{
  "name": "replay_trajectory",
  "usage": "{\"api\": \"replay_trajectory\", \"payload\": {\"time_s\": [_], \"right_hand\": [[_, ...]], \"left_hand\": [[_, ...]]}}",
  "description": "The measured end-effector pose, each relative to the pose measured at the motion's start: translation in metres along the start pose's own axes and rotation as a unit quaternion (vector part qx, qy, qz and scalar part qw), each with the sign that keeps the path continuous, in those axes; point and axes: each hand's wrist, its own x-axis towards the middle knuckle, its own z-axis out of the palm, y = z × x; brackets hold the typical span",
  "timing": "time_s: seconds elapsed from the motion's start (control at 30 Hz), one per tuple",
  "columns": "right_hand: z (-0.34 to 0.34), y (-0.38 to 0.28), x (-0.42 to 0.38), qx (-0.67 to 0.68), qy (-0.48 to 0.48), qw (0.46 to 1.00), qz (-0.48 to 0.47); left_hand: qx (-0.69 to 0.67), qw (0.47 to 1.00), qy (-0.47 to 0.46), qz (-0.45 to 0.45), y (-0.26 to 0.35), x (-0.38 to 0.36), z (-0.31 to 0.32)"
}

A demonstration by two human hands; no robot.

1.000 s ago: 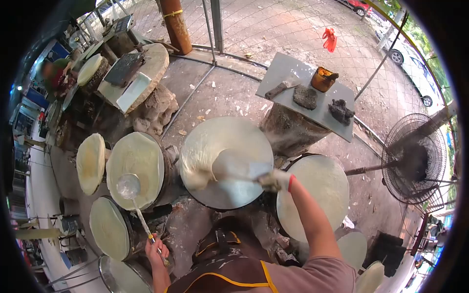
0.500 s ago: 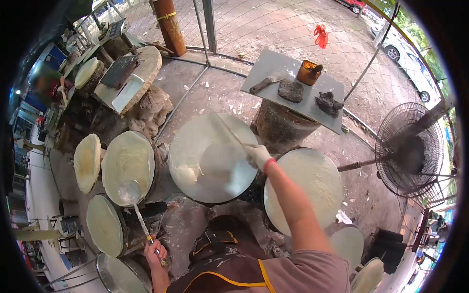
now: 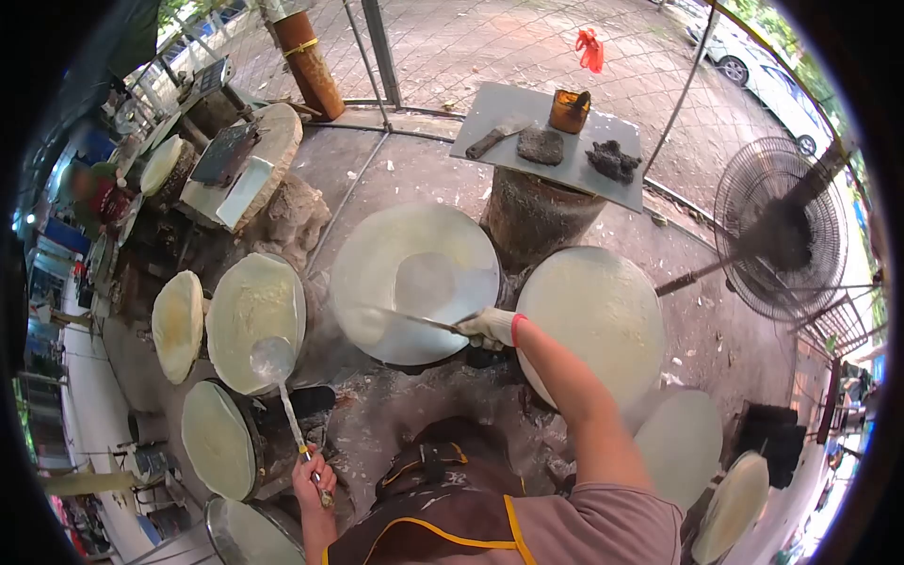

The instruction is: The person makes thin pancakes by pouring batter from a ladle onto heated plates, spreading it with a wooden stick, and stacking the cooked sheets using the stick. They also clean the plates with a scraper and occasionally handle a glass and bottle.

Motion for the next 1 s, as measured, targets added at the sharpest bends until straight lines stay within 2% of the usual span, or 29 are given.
{"api": "replay_trajectory", "payload": {"time_s": [0.1,0.17,0.2,0.23,0.27,0.3,0.33,0.37,0.4,0.43,0.5,0.53,0.6,0.7,0.77,0.8,0.83,0.9,1.0], "right_hand": [[0.033,0.038,-0.025,0.062,0.076,0.994,-0.052],[0.076,0.068,-0.038,0.237,0.095,0.957,-0.14],[0.111,0.069,-0.033,0.279,0.191,0.929,-0.15],[0.146,0.072,-0.04,0.309,0.217,0.919,-0.116],[0.174,0.085,-0.012,0.311,0.221,0.916,-0.127],[0.207,0.084,0.008,0.31,0.183,0.923,-0.133],[0.23,0.095,0.056,0.251,0.18,0.932,-0.191],[0.262,0.063,0.053,0.202,0.146,0.945,-0.212],[0.28,0.052,0.083,0.161,0.15,0.954,-0.206],[0.297,0.036,0.099,0.081,0.212,0.941,-0.252],[0.32,0.025,0.104,0.197,0.301,0.916,-0.175],[0.335,0.033,0.103,0.201,0.361,0.893,-0.177],[0.363,0.053,0.099,0.201,0.477,0.836,-0.186],[0.41,0.04,0.12,0.087,0.587,0.797,-0.113],[0.404,0.023,0.135,0.094,0.527,0.83,-0.158],[0.386,0.034,0.149,0.038,0.521,0.841,-0.138],[0.374,0.042,0.151,0.037,0.551,0.825,-0.121],[0.363,0.046,0.125,0.118,0.572,0.803,-0.117],[0.377,0.026,0.095,0.231,0.588,0.769,-0.101]], "left_hand": [[0.003,1.0,-0.014,-0.022,0.016,-0.001,-0.022],[0.005,0.999,-0.024,-0.039,0.029,-0.003,-0.042],[0.006,0.998,-0.032,-0.049,0.036,-0.004,-0.054],[0.009,0.997,-0.041,-0.06,0.044,-0.003,-0.068],[0.008,0.995,-0.072,-0.07,0.049,0.002,-0.089],[0.013,0.993,-0.09,-0.077,0.058,0.005,-0.104],[0.014,0.991,-0.107,-0.083,0.065,0.006,-0.118],[0.013,0.989,-0.122,-0.087,0.071,0.008,-0.13],[0.042,0.989,-0.114,-0.088,0.078,0.009,-0.143],[0.04,0.988,-0.116,-0.09,0.083,0.007,-0.155],[0.045,0.987,-0.121,-0.095,0.1,0.002,-0.177],[0.034,0.988,-0.121,-0.092,0.107,-0.002,-0.185],[0.002,0.986,-0.139,-0.093,0.113,-0.003,-0.207],[-0.032,0.985,-0.135,-0.097,0.116,-0.003,-0.227],[-0.034,0.986,-0.126,-0.106,0.118,0.001,-0.237],[-0.037,0.985,-0.133,-0.105,0.119,0.0,-0.238],[-0.039,0.984,-0.14,-0.104,0.121,-0.002,-0.237],[-0.046,0.981,-0.156,-0.101,0.122,-0.003,-0.237],[-0.058,0.979,-0.164,-0.109,0.12,-0.007,-0.234]]}}
